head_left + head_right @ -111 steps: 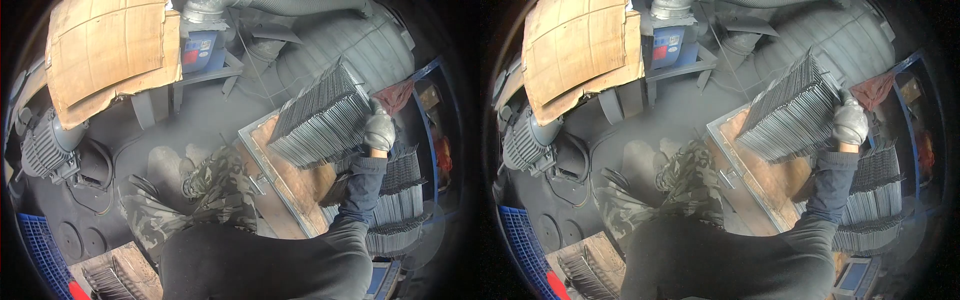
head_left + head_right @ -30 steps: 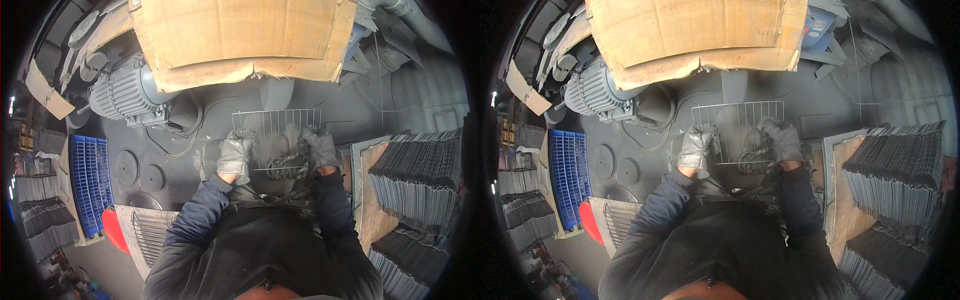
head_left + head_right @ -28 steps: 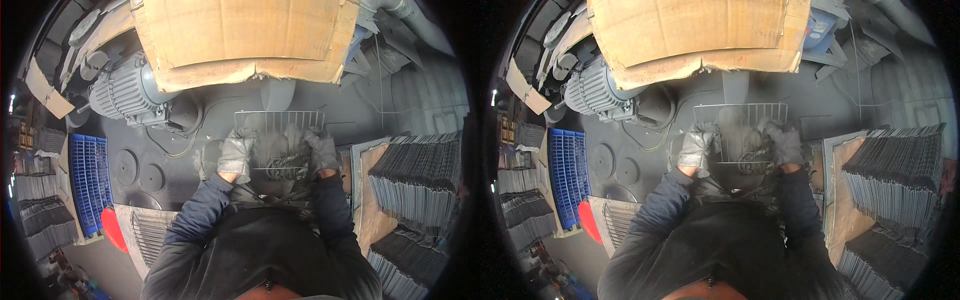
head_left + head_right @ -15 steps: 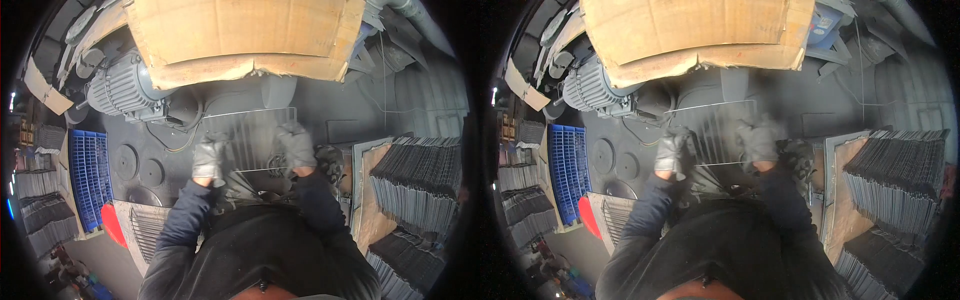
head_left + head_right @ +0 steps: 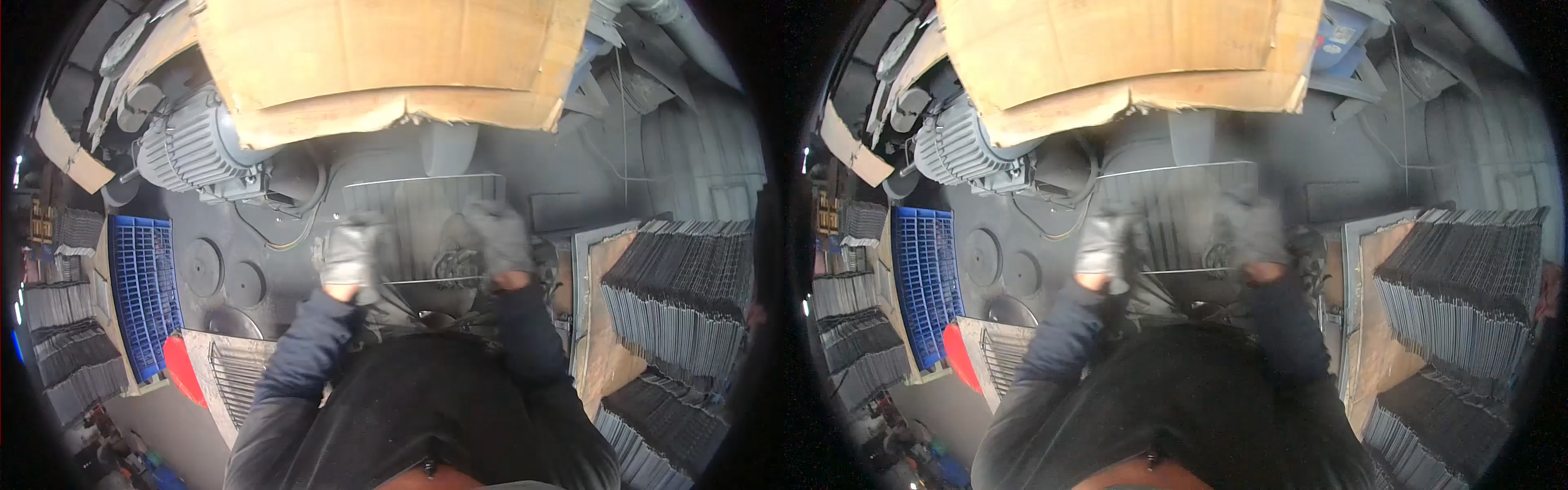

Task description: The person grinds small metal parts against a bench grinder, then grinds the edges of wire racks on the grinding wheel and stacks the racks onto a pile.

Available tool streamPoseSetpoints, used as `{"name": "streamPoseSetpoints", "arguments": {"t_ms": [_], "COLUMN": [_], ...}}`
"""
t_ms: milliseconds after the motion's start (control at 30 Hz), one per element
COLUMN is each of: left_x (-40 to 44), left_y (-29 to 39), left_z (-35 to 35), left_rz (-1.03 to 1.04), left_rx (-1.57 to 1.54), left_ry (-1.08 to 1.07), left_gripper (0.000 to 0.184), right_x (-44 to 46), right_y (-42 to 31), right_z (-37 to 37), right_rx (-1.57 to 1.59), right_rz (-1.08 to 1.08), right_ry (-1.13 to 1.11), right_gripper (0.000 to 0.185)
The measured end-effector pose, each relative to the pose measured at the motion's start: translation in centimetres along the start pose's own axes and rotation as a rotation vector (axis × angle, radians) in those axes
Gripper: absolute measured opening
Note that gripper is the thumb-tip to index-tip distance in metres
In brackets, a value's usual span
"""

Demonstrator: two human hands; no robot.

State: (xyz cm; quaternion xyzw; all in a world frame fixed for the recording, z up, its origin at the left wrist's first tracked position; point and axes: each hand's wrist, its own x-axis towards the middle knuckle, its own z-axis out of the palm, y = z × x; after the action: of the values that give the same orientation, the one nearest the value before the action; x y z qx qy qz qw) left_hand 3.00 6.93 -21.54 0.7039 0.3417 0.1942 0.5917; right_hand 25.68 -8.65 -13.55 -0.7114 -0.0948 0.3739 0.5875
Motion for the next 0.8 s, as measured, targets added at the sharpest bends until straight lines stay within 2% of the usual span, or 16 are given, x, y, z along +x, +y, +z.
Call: {"name": "streamPoseSetpoints", "arguments": {"t_ms": [67, 100, 133, 200, 233, 267, 300, 333, 400, 467, 533, 567, 633, 667, 733, 800], "left_x": [-1.0, -1.0, -0.6, 1.0, 1.2, 1.9, 2.3, 2.3, 2.2, 1.2, -0.8, -1.3, -1.2, -1.1, 0.3, 1.8], "left_y": [-3.1, -1.8, -0.4, -1.3, 2.9, 2.6, 2.1, 2.3, 2.8, 2.0, 0.7, 0.0, -1.0, -0.8, -0.3, -0.3], "left_z": [-2.7, -2.5, -3.3, -0.4, 2.3, 5.2, 7.1, 7.5, 7.8, 3.6, -1.3, -3.1, -5.3, -4.8, -1.3, 3.8], "left_rz": [-0.018, -0.171, -0.222, -0.109, -0.121, -0.006, 0.114, 0.05, -0.076, -0.036, 0.052, 0.128, 0.191, 0.205, 0.205, 0.185], "left_rx": [0.151, -0.175, 0.179, -0.051, -0.181, -0.181, -0.179, -0.186, -0.197, 0.004, 0.25, 0.398, 0.645, 0.662, 0.36, 0.124], "left_ry": [0.07, 0.124, -0.014, -0.064, -0.07, -0.06, -0.053, -0.043, -0.025, -0.066, -0.04, 0.006, -0.049, -0.065, -0.048, -0.038], "left_gripper": [0.025, 0.027, 0.03, 0.023, 0.024, 0.022, 0.021, 0.022, 0.023, 0.024, 0.026, 0.028, 0.028, 0.026, 0.023, 0.024], "right_x": [0.0, 0.2, 0.7, 0.8, 0.2, -1.3, -0.6, 0.7, 0.6, -0.1, 0.3, 0.8, 2.1, 0.4, 2.8, 0.7], "right_y": [0.1, 0.3, 1.2, 1.9, 1.1, -1.4, -0.2, 2.0, 1.2, -0.4, -0.6, 0.8, 4.6, 0.7, 4.8, 1.6], "right_z": [2.5, 3.0, 2.0, -1.8, -3.5, -5.0, -7.2, -9.7, -8.9, -4.5, 0.3, 1.3, 2.9, 3.0, -1.6, -5.3], "right_rx": [-0.19, -0.284, -0.2, -0.141, -0.162, -0.28, -0.434, -0.587, -0.504, -0.029, -0.272, -0.262, -0.245, -0.218, -0.231, -0.154], "right_rz": [0.067, 0.096, 0.042, -0.04, -0.069, -0.075, -0.158, -0.244, -0.204, 0.045, -0.004, -0.012, -0.028, -0.071, -0.165, -0.059], "right_ry": [-0.026, -0.041, -0.01, 0.063, 0.112, 0.185, 0.209, 0.236, 0.187, 0.03, 0.03, -0.004, -0.074, -0.04, 0.059, 0.156], "right_gripper": [0.028, 0.029, 0.029, 0.029, 0.029, 0.028, 0.029, 0.03, 0.031, 0.031, 0.027, 0.023, 0.015, 0.015, 0.013, 0.014]}}
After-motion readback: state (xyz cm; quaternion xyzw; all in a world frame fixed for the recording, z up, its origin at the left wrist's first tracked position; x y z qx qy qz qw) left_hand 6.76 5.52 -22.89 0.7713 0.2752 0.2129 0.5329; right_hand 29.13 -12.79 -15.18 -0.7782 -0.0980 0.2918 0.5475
